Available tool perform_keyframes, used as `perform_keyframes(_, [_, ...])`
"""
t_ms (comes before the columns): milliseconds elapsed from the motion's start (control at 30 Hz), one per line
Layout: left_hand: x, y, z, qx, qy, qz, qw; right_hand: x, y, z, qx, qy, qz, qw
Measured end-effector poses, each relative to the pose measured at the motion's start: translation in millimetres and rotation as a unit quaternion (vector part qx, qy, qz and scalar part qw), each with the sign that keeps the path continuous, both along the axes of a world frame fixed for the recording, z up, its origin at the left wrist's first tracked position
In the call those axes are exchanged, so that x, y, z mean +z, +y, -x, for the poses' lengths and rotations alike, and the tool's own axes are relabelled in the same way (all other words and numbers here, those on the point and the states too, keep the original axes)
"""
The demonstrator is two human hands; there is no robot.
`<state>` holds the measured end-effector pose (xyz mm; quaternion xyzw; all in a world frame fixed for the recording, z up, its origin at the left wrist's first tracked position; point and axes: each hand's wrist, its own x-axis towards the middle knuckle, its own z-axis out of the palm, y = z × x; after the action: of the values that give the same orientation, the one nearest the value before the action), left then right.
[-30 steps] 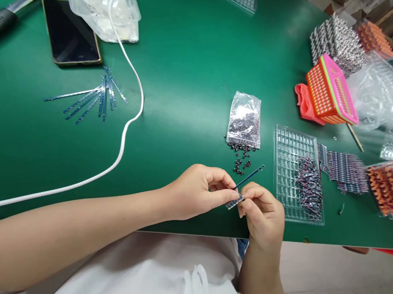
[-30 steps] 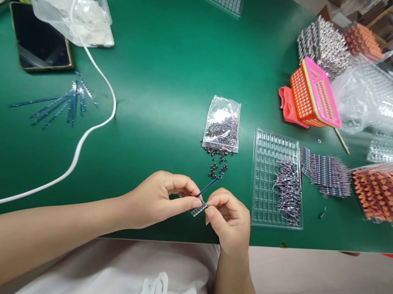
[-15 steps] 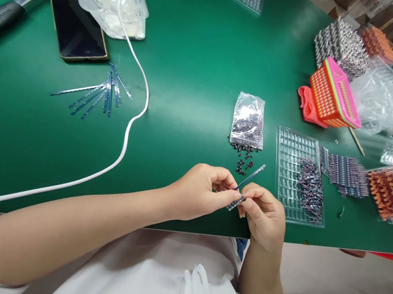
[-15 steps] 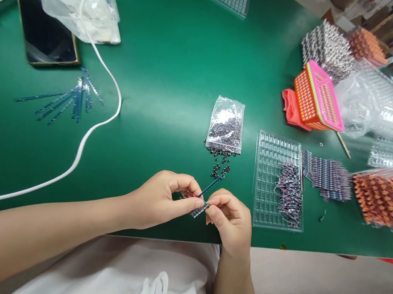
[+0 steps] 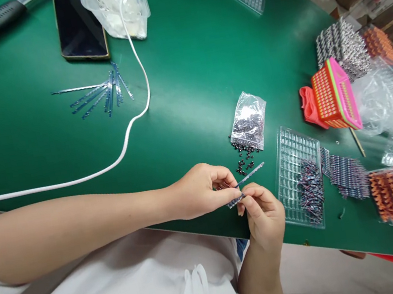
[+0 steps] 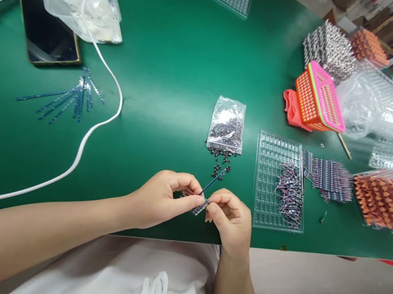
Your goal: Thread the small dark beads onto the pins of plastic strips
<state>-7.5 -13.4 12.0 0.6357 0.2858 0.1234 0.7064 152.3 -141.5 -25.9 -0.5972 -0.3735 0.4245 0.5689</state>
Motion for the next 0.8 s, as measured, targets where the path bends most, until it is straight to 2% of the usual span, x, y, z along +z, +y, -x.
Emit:
perform_keyframes(267, [0.0, -0.4, 0.1, 0.006, 0.005, -0.008, 1.000, -1.1, -0.7, 1.3, -0.017, -0.052, 0.004, 0.998])
perform_keyframes(800, [-2.5, -1.2, -1.1, 0.010, -0.006, 0.055, 0.998, 0.6, -1.0, 1.8, -0.016, -0.022, -0.008, 1.000])
